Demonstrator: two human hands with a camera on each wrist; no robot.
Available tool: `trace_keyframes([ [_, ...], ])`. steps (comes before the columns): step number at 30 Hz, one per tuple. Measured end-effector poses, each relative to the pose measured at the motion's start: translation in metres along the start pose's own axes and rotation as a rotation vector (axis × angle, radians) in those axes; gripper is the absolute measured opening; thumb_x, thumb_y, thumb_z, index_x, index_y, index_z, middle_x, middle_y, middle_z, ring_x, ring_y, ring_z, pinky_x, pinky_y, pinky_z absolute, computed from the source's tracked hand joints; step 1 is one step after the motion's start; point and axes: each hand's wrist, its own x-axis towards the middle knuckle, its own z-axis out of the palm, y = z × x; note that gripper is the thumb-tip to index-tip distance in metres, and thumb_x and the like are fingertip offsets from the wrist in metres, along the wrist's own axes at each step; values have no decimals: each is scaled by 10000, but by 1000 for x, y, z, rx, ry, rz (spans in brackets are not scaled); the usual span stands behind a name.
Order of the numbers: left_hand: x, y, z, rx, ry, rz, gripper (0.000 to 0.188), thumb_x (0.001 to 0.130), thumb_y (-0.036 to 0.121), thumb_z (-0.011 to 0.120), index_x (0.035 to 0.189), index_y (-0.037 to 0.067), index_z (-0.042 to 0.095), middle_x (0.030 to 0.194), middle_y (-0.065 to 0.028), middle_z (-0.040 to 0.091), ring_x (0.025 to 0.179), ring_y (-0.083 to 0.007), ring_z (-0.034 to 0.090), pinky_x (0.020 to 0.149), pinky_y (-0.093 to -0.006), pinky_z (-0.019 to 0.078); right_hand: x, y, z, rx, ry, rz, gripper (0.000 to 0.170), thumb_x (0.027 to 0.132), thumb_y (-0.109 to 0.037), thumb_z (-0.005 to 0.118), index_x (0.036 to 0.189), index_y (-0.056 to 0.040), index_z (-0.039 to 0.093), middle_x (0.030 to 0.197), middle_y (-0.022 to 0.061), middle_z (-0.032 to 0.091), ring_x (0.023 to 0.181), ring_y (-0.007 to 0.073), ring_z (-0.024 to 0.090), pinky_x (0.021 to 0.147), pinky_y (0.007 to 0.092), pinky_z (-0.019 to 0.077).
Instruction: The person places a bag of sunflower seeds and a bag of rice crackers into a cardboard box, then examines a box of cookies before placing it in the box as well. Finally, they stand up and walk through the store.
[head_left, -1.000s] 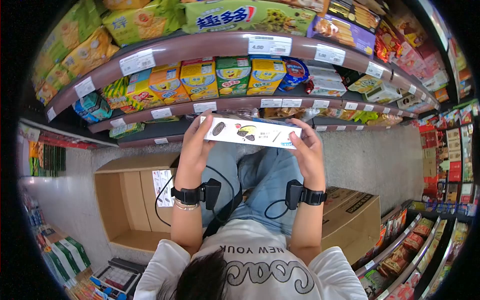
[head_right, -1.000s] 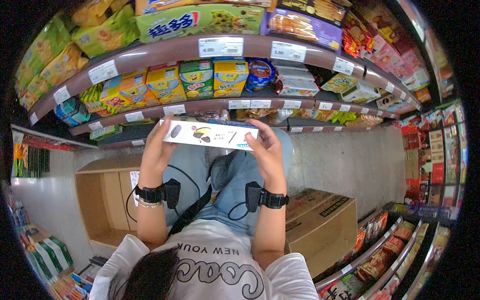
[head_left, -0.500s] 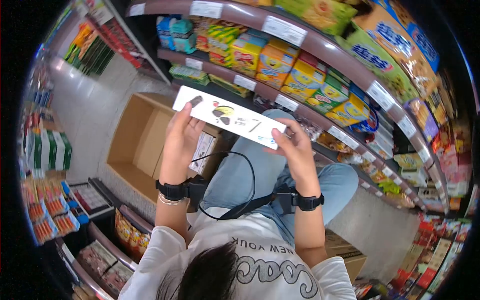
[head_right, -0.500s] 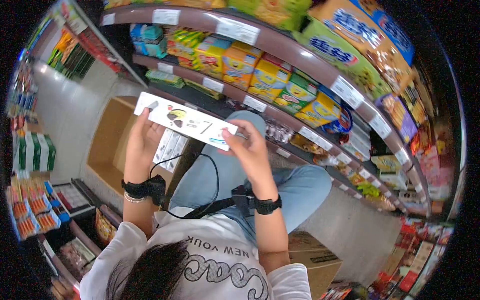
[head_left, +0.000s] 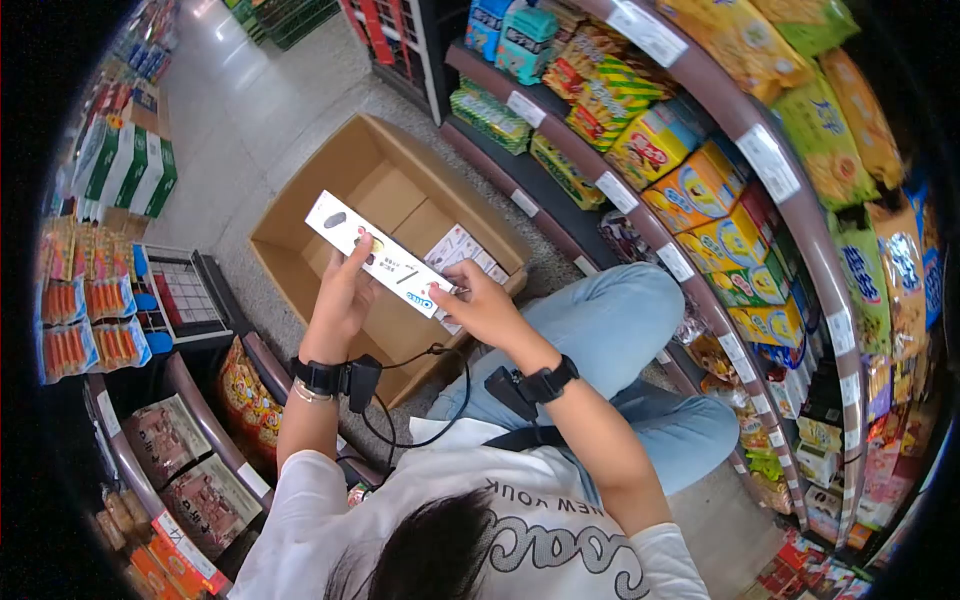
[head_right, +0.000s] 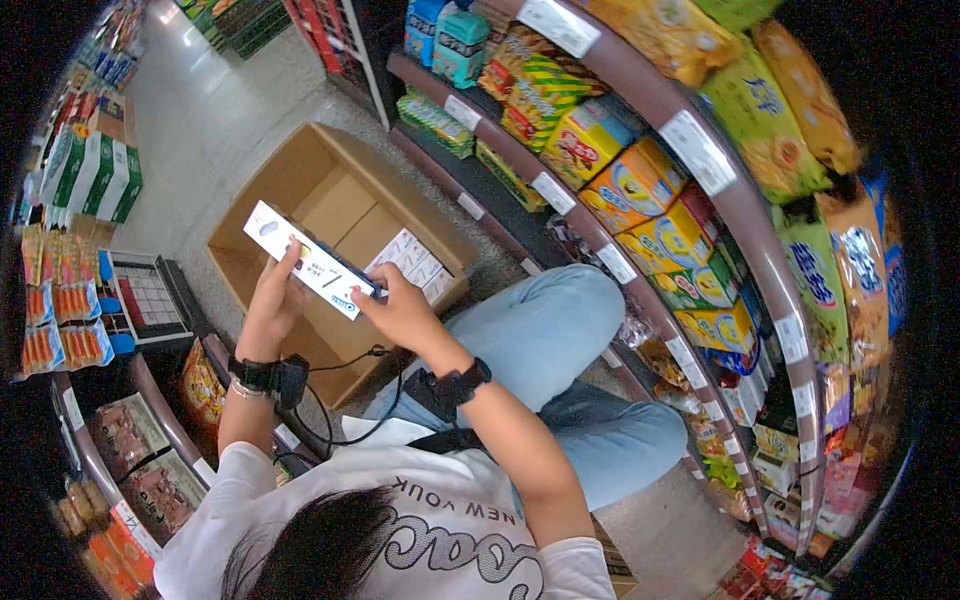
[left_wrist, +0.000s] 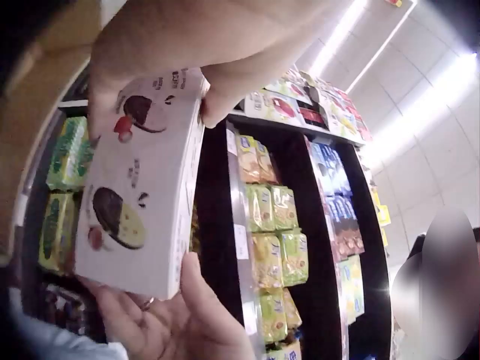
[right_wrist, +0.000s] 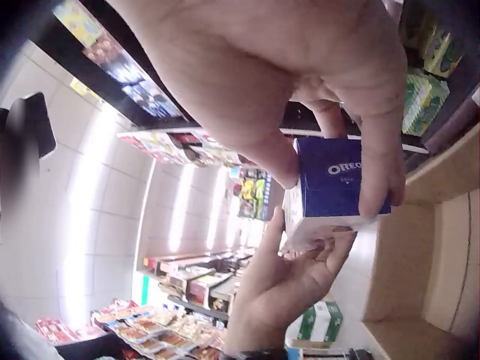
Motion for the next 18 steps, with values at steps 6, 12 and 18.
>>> trace_keyframes([
  [6, 66, -62, -105, -6, 93, -222, 531, 881, 142, 623, 1292, 186, 289, 1209, -95, 494, 1067, -395, 555, 774, -728, 428, 49, 43, 5, -101, -19, 149, 287, 819, -264, 660, 927, 1, 631, 907, 144, 667, 785, 209, 641, 687, 329, 493],
  [12, 121, -154, -177, 5, 327, -461, 539, 876, 129, 630, 1245, 255, 257, 1249, -152, 462, 1111, -496, 487, 762, -805, 334, 64, 55, -9, 160, -3, 401, 263, 875, -242, 602, 1030, -30, 594, 994, 73, 620, 872, 156, 598, 698, 281, 486],
  [18, 163, -261, -251, 74, 332, -658, 511, 895, 187, 616, 1265, 225, 266, 1265, -144, 479, 1073, -470, 517, 746, -746, 409, 60, 57, -30, 259, 42, 528, 307, 906, -255, 570, 1120, -34, 554, 1093, 75, 598, 954, 179, 604, 782, 284, 494],
])
